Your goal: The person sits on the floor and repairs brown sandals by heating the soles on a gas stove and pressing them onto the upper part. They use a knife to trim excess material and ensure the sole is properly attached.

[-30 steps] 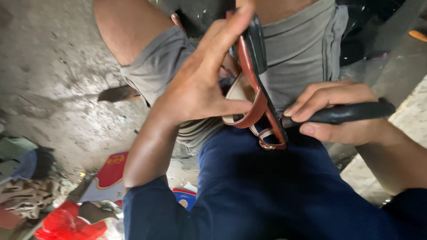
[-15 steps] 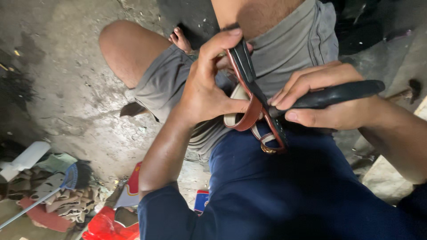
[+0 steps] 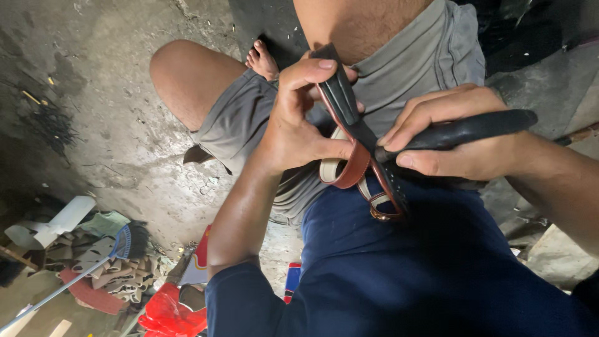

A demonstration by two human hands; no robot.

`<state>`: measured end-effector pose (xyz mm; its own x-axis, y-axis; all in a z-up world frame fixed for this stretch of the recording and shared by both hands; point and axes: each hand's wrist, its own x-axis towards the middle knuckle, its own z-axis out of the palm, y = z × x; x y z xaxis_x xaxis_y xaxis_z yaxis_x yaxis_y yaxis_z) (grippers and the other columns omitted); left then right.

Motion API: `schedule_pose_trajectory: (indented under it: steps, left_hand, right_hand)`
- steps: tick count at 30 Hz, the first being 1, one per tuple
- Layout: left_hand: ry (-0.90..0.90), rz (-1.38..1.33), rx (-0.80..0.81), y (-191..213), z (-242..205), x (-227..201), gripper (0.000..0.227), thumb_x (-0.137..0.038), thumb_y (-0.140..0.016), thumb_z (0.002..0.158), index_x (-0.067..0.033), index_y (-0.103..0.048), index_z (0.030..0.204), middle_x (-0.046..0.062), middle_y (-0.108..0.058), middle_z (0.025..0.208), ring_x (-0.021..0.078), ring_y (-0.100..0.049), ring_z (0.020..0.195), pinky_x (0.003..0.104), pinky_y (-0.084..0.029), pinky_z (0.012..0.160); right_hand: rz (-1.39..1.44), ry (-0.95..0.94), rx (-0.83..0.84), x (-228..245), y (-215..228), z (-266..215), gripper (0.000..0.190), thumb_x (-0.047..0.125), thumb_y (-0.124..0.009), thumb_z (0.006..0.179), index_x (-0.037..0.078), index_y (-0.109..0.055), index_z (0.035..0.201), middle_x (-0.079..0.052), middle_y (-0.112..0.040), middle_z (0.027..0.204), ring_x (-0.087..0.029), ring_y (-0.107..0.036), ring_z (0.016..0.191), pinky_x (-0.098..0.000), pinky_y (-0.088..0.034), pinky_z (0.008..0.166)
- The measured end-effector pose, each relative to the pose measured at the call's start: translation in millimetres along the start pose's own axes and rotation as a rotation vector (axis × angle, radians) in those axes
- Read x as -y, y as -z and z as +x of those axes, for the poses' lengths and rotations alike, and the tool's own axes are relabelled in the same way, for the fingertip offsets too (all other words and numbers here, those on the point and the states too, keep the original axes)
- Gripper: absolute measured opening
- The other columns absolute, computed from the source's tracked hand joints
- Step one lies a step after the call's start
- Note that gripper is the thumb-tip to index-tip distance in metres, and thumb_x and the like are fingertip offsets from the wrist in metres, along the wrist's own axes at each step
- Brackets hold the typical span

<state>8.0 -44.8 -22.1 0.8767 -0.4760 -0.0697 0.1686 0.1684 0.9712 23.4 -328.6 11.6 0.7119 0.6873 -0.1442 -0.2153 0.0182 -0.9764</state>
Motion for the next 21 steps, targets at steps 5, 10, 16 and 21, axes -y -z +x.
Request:
schedule_pose_trajectory:
  steps: [5,10,16,21]
  left_hand:
    - [-0.001,0.030,-0.039,-7.6,6.3,7.9,0.103,-0.012,-0.106,0.071,-0.0189,-0.040,0.149,-0.001,-0.039,0.147,0.0140,-0.056,0.131,0.032,-0.065,0.097]
    - [-0.033,0.319,-0.058,-3.9,4.0,-8.3,0.108,-0.016,-0.107,0.062,-0.0155,-0.039,0.146,0.001,-0.043,0.150,0.0159,-0.048,0.134,0.035,-0.051,0.105]
    - [0.118,0.106,0.038,13.7,10.1,-32.9,0.085,-0.008,-0.101,0.085,-0.0186,-0.046,0.150,0.000,-0.046,0.156,0.0130,-0.056,0.138,0.034,-0.061,0.110]
    - [0.123,0.085,0.041,15.4,10.9,-35.2,0.076,-0.005,-0.098,0.089,-0.0170,-0.052,0.148,0.001,-0.050,0.156,0.0145,-0.061,0.138,0.036,-0.060,0.108]
  right_hand:
    - [-0.089,-0.022,0.052,24.1,3.2,15.5,0.017,0.015,-0.080,0.083,0.007,-0.076,0.098,-0.007,-0.079,0.095,-0.016,-0.077,0.088,-0.0250,-0.062,0.075]
    - [-0.180,-0.026,0.233,33.3,18.9,27.4,0.019,0.018,-0.082,0.081,0.012,-0.078,0.099,-0.002,-0.080,0.095,-0.013,-0.076,0.086,-0.0243,-0.058,0.073]
    - [-0.085,0.086,0.111,19.8,24.4,27.7,0.017,0.010,-0.078,0.082,0.003,-0.074,0.097,-0.010,-0.078,0.100,-0.019,-0.080,0.096,-0.0268,-0.063,0.083]
    - [-0.135,0.122,0.041,17.3,22.4,23.8,0.015,0.009,-0.077,0.082,0.002,-0.073,0.096,-0.011,-0.077,0.100,-0.018,-0.079,0.092,-0.0251,-0.063,0.080]
